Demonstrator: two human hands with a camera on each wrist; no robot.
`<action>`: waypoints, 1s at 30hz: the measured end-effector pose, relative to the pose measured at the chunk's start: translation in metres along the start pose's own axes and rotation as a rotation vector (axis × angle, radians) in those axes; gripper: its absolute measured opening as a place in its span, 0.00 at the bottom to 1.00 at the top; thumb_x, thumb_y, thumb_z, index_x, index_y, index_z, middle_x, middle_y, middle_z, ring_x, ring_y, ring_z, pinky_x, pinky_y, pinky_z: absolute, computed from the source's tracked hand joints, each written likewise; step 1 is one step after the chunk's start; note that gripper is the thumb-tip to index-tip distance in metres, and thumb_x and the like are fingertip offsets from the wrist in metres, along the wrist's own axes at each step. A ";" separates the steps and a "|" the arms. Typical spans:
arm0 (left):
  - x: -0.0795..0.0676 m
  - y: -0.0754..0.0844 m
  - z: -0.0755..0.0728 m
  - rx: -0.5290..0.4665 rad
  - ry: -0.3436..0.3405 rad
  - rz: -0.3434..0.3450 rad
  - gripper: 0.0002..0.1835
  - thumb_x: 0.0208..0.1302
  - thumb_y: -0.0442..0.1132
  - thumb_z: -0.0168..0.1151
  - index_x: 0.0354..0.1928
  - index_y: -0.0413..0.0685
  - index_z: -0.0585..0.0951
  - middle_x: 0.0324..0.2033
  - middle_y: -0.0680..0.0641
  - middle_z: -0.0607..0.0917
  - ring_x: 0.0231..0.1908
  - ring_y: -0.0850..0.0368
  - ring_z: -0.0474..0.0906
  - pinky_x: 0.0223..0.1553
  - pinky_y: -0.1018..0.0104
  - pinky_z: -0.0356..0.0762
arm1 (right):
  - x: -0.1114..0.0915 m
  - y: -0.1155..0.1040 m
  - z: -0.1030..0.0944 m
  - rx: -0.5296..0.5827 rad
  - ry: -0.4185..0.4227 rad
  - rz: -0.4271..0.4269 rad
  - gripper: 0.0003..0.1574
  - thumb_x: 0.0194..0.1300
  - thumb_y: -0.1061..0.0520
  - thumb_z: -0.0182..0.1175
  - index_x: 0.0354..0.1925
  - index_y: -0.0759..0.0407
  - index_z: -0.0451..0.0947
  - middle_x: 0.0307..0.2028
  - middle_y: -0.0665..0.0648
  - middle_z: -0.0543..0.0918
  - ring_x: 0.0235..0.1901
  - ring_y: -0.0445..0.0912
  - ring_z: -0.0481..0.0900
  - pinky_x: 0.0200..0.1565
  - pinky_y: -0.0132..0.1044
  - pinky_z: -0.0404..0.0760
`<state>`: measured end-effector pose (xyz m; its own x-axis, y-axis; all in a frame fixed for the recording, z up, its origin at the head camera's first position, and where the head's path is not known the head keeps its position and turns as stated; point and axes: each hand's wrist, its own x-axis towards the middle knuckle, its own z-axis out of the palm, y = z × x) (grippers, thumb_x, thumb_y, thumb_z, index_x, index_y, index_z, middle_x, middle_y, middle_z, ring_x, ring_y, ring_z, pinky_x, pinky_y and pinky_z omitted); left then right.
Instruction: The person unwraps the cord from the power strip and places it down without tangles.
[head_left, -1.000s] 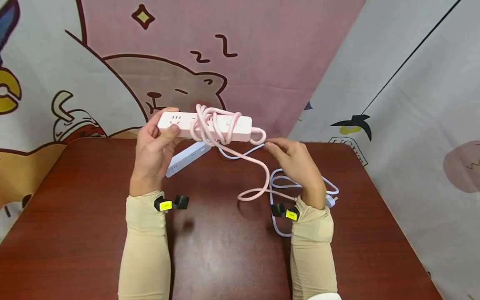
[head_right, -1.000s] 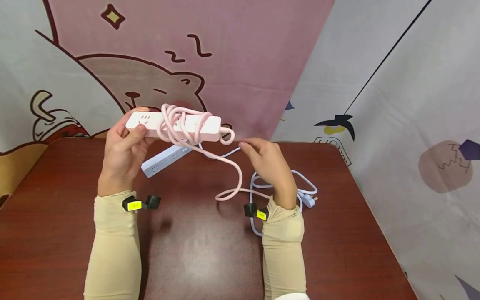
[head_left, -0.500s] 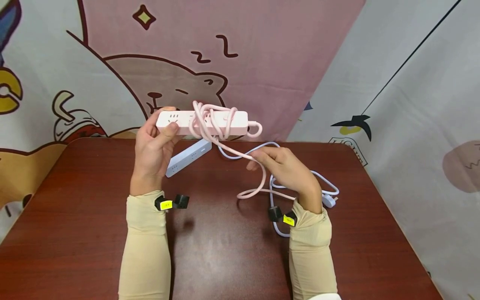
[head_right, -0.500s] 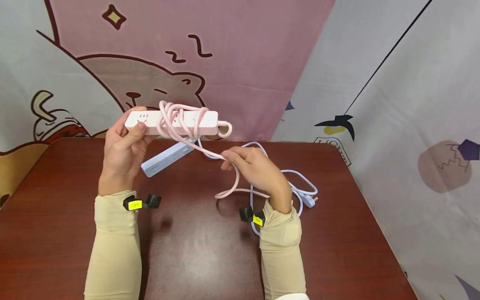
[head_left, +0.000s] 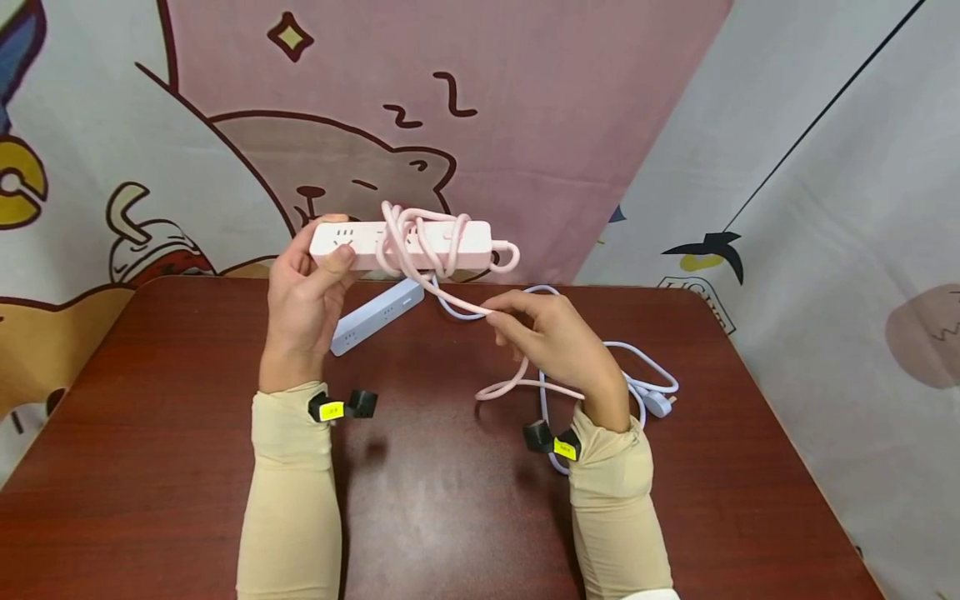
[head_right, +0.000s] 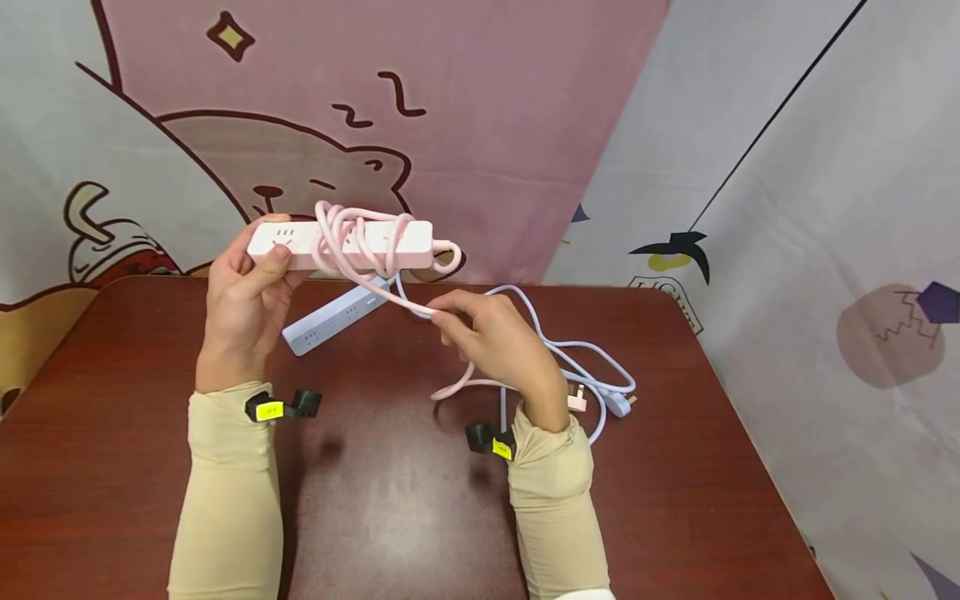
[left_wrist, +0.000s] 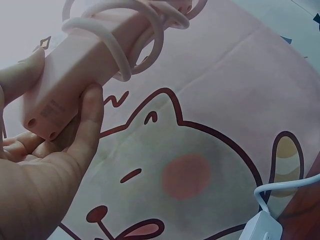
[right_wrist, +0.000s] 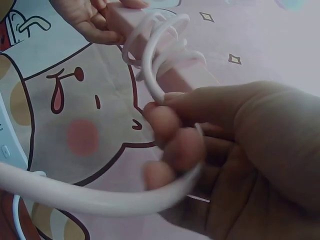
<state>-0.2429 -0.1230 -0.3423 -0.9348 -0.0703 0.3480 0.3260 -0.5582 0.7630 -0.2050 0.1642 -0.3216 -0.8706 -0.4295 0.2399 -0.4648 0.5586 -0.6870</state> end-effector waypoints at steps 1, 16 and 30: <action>0.000 0.000 0.000 0.001 0.002 0.000 0.23 0.67 0.27 0.63 0.61 0.25 0.70 0.45 0.45 0.83 0.44 0.58 0.82 0.47 0.69 0.87 | 0.000 -0.001 0.001 -0.010 0.012 -0.004 0.10 0.73 0.56 0.62 0.49 0.57 0.86 0.25 0.52 0.83 0.24 0.43 0.78 0.29 0.31 0.76; 0.000 -0.001 0.000 0.045 0.025 -0.008 0.23 0.66 0.27 0.65 0.61 0.28 0.72 0.47 0.45 0.81 0.45 0.57 0.81 0.47 0.69 0.87 | -0.001 -0.007 0.003 -0.032 0.068 -0.132 0.03 0.65 0.57 0.70 0.39 0.54 0.89 0.27 0.48 0.86 0.28 0.38 0.75 0.33 0.28 0.74; 0.001 -0.002 -0.001 0.082 0.033 -0.025 0.16 0.66 0.25 0.63 0.54 0.42 0.80 0.45 0.47 0.82 0.43 0.58 0.82 0.47 0.69 0.87 | -0.007 -0.015 -0.002 -0.067 0.192 -0.295 0.06 0.62 0.61 0.72 0.40 0.56 0.89 0.30 0.48 0.89 0.27 0.36 0.75 0.31 0.26 0.74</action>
<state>-0.2447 -0.1228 -0.3440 -0.9465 -0.0848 0.3112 0.3116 -0.4902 0.8140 -0.1920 0.1603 -0.3113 -0.7087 -0.4416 0.5502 -0.7048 0.4787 -0.5236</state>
